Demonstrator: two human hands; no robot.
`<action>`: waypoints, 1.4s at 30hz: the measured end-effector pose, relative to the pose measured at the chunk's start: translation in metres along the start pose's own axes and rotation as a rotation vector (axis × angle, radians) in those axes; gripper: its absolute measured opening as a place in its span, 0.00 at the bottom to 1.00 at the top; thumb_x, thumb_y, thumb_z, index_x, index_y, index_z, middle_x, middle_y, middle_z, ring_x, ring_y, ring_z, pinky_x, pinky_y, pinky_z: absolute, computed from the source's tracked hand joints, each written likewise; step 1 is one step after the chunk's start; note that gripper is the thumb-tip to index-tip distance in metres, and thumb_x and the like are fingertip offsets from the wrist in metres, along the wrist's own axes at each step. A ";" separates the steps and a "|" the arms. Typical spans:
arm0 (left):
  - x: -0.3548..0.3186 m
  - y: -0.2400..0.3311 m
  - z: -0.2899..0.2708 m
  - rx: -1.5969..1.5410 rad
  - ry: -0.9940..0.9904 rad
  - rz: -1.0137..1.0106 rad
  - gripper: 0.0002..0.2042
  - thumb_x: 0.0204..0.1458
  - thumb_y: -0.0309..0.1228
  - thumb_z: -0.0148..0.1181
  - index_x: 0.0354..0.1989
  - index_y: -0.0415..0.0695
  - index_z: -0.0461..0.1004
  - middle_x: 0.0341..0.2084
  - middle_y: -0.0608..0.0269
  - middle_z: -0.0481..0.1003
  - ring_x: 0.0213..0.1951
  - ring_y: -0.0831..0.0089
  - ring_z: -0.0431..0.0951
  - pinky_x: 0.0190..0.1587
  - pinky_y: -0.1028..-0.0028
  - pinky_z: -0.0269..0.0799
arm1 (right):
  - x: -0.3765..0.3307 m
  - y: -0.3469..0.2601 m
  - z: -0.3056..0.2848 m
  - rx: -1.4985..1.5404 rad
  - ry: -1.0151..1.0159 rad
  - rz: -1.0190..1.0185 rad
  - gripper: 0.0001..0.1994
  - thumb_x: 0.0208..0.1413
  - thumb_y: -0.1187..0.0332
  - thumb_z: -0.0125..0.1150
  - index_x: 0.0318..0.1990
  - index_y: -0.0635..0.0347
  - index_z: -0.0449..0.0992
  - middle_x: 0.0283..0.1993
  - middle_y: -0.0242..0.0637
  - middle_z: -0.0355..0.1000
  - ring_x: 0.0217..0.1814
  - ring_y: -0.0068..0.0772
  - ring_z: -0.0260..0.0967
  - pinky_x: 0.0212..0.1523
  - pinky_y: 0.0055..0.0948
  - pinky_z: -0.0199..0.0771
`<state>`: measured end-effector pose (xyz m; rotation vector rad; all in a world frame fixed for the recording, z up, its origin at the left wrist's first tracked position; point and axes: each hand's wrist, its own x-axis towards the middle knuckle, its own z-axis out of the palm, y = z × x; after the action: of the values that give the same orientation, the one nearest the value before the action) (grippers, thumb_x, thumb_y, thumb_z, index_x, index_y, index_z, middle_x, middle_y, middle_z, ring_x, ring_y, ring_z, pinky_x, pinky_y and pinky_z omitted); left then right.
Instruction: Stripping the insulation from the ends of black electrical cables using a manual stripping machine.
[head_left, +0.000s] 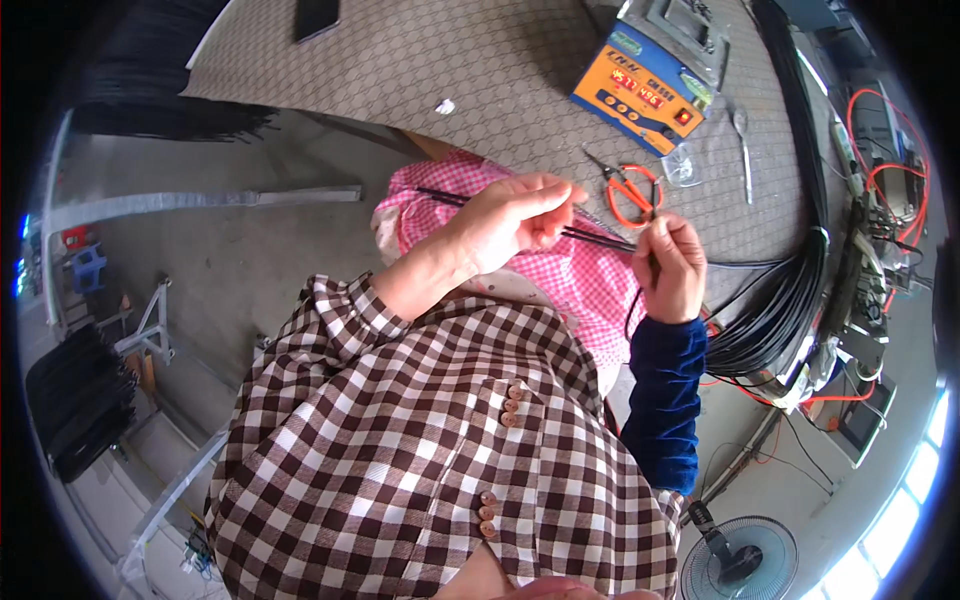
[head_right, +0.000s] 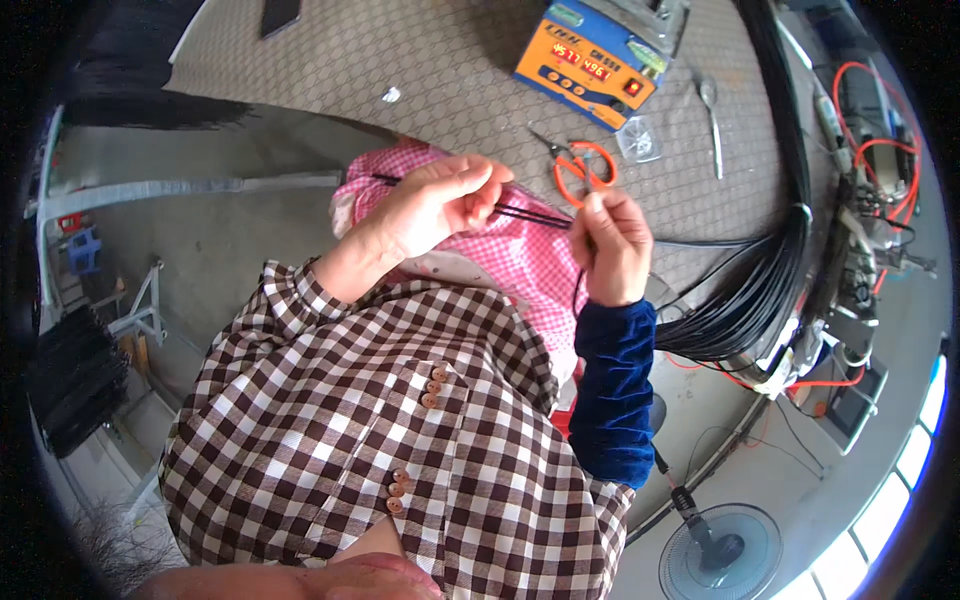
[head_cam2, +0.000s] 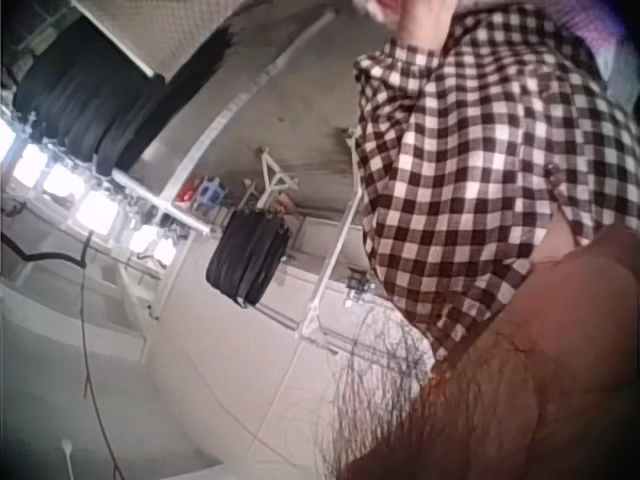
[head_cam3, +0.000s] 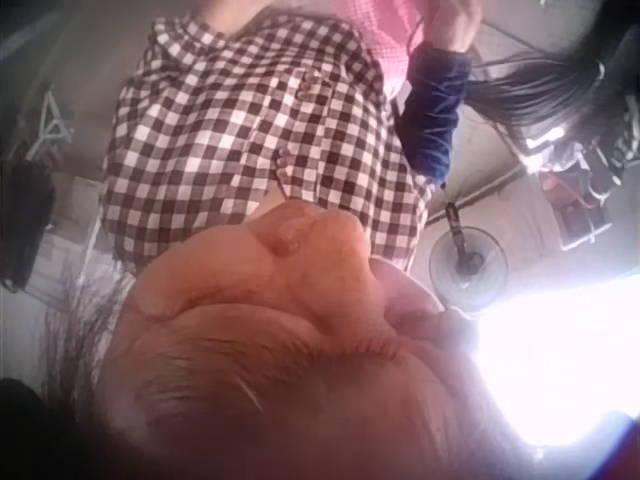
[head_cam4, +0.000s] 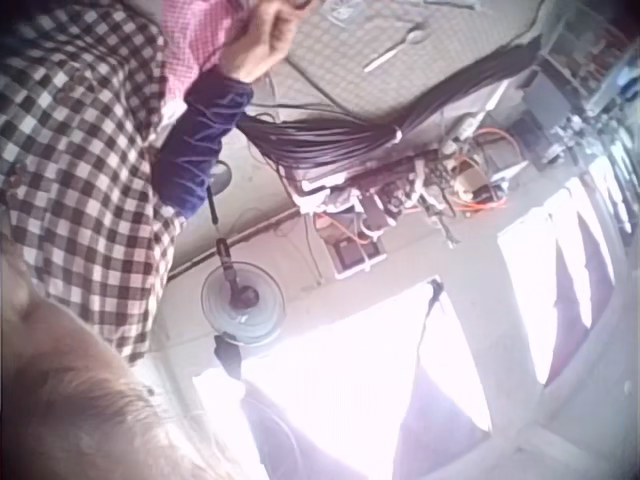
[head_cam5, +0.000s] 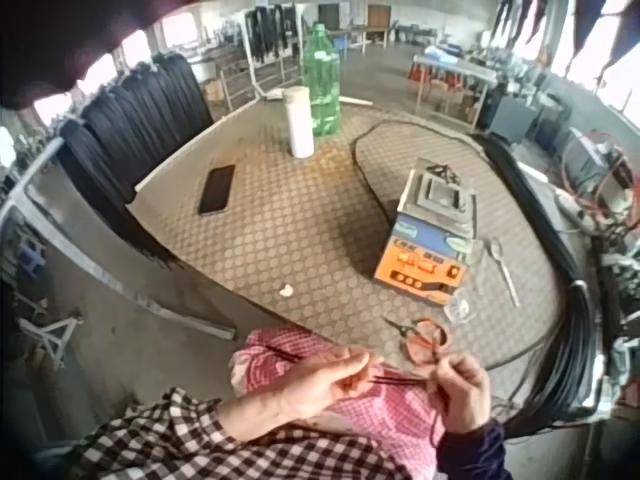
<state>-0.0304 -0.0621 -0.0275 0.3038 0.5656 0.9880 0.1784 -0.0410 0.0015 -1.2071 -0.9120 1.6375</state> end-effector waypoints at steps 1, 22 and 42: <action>0.002 -0.002 -0.003 0.017 -0.005 0.001 0.12 0.53 0.35 0.50 0.39 0.39 0.70 0.23 0.71 0.68 0.24 0.85 0.65 0.27 0.85 0.63 | 0.007 -0.007 -0.011 -0.083 0.058 -0.031 0.04 0.55 0.71 0.47 0.34 0.60 0.67 0.17 0.30 0.62 0.09 0.15 0.49 0.09 0.13 0.44; -0.001 -0.010 -0.004 0.057 0.094 -0.060 0.09 0.54 0.31 0.50 0.38 0.39 0.71 0.22 0.72 0.69 0.21 0.87 0.66 0.24 0.88 0.62 | 0.088 -0.047 -0.092 -1.259 0.327 -0.081 0.08 0.46 0.68 0.58 0.26 0.64 0.72 0.13 0.30 0.66 0.10 0.16 0.57 0.10 0.19 0.54; 0.000 -0.013 -0.014 0.020 0.112 -0.088 0.09 0.53 0.31 0.50 0.38 0.39 0.71 0.21 0.73 0.69 0.21 0.88 0.66 0.23 0.88 0.62 | 0.075 -0.055 -0.073 -1.814 0.205 -0.733 0.03 0.41 0.70 0.55 0.20 0.55 0.70 0.25 0.34 0.64 0.27 0.41 0.66 0.26 0.35 0.67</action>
<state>-0.0297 -0.0690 -0.0450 0.2407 0.6857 0.9181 0.2511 0.0527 0.0092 -1.6217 -2.4203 -0.2808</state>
